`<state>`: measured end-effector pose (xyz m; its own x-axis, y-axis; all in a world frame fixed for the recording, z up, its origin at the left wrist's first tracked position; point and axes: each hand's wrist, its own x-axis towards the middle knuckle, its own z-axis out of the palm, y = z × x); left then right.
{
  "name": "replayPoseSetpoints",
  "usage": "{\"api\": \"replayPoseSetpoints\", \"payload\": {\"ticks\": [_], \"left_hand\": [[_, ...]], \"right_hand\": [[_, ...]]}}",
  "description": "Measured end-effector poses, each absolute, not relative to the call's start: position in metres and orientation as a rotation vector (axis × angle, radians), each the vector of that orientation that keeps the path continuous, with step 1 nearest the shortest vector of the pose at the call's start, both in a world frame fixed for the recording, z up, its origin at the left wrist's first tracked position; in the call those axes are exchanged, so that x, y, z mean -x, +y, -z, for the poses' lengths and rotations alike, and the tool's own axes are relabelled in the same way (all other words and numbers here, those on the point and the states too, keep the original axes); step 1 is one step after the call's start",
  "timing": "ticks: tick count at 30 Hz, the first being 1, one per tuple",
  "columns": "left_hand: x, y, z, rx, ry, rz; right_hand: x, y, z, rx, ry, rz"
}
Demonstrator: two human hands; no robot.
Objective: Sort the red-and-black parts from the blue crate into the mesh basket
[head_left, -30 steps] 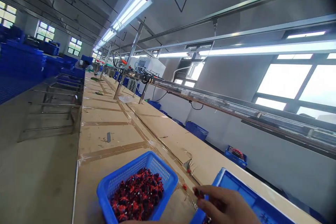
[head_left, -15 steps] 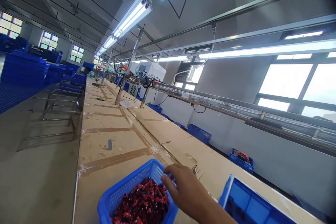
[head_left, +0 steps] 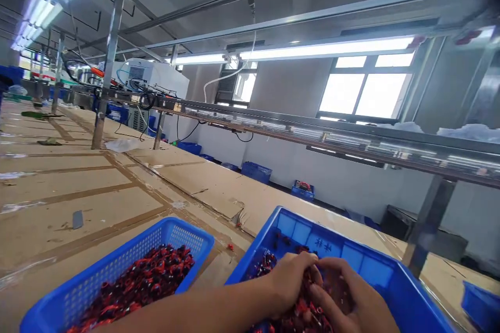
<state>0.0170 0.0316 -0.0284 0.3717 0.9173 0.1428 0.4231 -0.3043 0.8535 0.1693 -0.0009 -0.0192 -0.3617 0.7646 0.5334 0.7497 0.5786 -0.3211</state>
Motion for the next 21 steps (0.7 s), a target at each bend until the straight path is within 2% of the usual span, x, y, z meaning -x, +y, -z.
{"api": "replayPoseSetpoints", "payload": {"ticks": [2, 5, 14, 21], "left_hand": [[-0.015, 0.028, 0.026, -1.429, 0.957, -0.862], [-0.009, 0.022, 0.023, -1.135, 0.835, -0.841], [-0.012, 0.019, 0.019, -1.206, 0.919, -0.893], [-0.005, 0.023, 0.018, -1.270, 0.913, -0.896]], "right_hand": [[-0.163, -0.004, 0.019, 1.229, -2.108, -0.137], [-0.157, -0.008, 0.016, 1.139, -2.135, -0.209], [-0.157, -0.009, 0.016, 1.008, -2.016, -0.232], [-0.162, -0.015, 0.010, 0.747, -1.978, -0.246]]}}
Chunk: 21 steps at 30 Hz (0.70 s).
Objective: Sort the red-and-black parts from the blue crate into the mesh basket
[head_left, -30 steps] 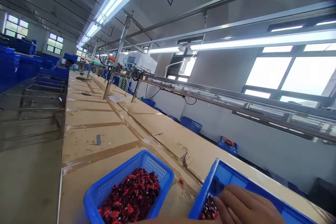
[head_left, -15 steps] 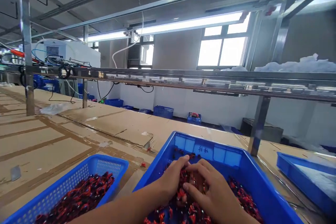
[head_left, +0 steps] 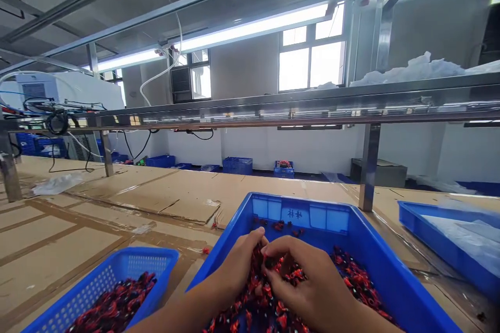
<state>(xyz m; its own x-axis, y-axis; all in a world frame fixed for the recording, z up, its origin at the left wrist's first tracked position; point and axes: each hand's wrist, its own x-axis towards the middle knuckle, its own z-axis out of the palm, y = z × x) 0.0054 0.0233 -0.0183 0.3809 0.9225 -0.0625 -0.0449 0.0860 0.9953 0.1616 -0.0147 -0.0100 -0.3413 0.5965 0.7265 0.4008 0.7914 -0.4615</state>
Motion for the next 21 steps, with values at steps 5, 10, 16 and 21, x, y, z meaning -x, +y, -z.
{"api": "replayPoseSetpoints", "payload": {"ticks": [5, 10, 16, 21], "left_hand": [[-0.002, 0.028, 0.021, -1.336, 0.885, -0.960], [-0.002, 0.028, 0.019, -1.358, 0.884, -0.962], [-0.001, 0.025, 0.016, -1.356, 0.861, -0.908], [-0.003, 0.019, 0.018, -1.410, 0.854, -0.800]], "right_hand": [[-0.164, -0.018, 0.007, 0.786, -1.976, -0.379], [-0.162, -0.021, 0.001, 0.807, -1.945, -0.468], [-0.157, -0.018, 0.010, 0.826, -1.608, -0.996], [-0.156, -0.017, 0.013, 0.921, -1.585, -1.084]]}}
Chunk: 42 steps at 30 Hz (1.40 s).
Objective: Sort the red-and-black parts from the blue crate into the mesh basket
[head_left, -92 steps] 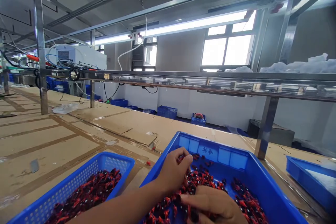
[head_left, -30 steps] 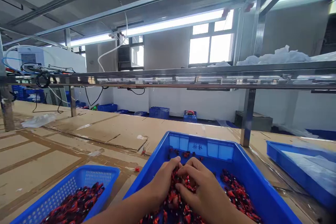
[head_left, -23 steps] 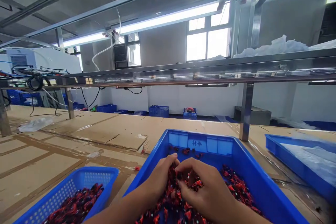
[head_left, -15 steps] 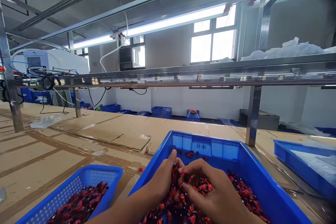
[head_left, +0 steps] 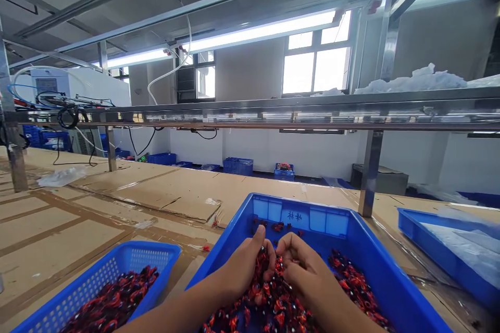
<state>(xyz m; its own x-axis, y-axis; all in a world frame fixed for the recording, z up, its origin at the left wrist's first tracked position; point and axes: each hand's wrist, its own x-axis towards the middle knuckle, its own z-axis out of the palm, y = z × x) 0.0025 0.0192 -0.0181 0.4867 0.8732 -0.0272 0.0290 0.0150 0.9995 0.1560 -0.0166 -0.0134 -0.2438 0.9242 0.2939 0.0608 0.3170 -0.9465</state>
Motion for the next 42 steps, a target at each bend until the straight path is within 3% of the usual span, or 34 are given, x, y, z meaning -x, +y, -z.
{"api": "replayPoseSetpoints", "payload": {"ticks": [4, 10, 19, 27, 33, 36, 39, 42], "left_hand": [[-0.004, 0.012, 0.021, -1.418, 0.834, -0.784], [-0.004, 0.006, 0.022, -1.449, 0.807, -0.744], [-0.005, 0.009, 0.019, -1.382, 0.785, -0.743], [-0.001, 0.017, 0.020, -1.398, 0.766, -0.770], [-0.001, 0.014, 0.012, -1.373, 0.777, -0.763], [-0.002, 0.013, 0.013, -1.348, 0.736, -0.754], [-0.003, 0.012, 0.014, -1.343, 0.745, -0.772], [-0.004, 0.010, 0.012, -1.389, 0.716, -0.799]], "right_hand": [[-0.156, -0.021, 0.007, 1.081, -1.866, -0.615], [-0.153, -0.025, 0.008, 1.053, -1.758, -0.674], [-0.163, -0.031, -0.004, 0.988, -1.815, -0.291], [-0.176, -0.026, -0.007, 0.980, -1.716, -0.572], [-0.182, -0.012, -0.005, 0.770, -1.166, -1.602], [-0.181, -0.007, -0.002, 0.845, -1.086, -1.743], [-0.175, -0.006, 0.002, 1.016, -1.362, -1.513], [-0.170, -0.009, 0.004, 1.160, -1.707, -0.911]]}}
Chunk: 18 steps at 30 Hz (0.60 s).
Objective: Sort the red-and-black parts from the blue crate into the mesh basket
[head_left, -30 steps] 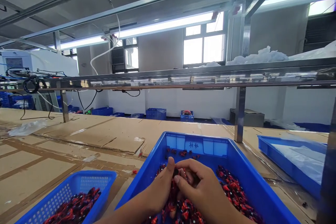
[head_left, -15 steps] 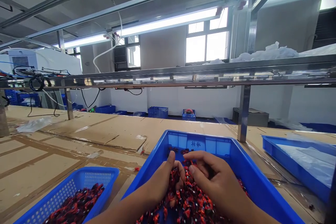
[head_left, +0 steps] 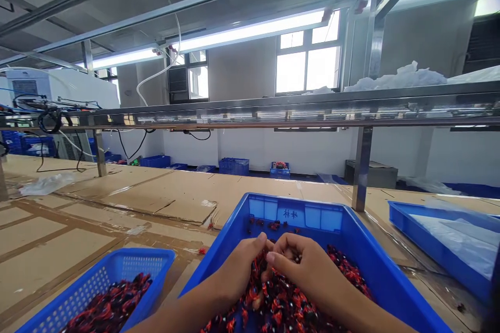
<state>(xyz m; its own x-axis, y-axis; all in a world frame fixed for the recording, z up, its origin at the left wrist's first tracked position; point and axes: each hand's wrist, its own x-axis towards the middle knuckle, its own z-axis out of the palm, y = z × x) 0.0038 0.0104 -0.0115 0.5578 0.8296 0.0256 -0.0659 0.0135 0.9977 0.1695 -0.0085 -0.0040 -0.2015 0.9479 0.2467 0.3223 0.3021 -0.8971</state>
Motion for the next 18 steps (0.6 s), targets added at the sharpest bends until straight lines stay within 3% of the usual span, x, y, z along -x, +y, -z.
{"api": "replayPoseSetpoints", "payload": {"ticks": [2, 4, 13, 18], "left_hand": [[-0.004, 0.009, 0.009, -1.426, 0.686, -0.819], [-0.004, 0.008, 0.007, -1.454, 0.662, -0.849], [-0.004, 0.008, 0.010, -1.523, 0.748, -0.787], [-0.001, 0.012, 0.007, -1.441, 0.797, -0.719]], "right_hand": [[-0.168, -0.011, 0.005, 1.247, -1.806, -0.634], [-0.166, -0.012, 0.007, 1.314, -1.830, -0.578], [-0.161, -0.006, 0.018, 1.242, -1.693, -0.940], [-0.158, -0.010, 0.014, 1.207, -1.629, -0.862]]}}
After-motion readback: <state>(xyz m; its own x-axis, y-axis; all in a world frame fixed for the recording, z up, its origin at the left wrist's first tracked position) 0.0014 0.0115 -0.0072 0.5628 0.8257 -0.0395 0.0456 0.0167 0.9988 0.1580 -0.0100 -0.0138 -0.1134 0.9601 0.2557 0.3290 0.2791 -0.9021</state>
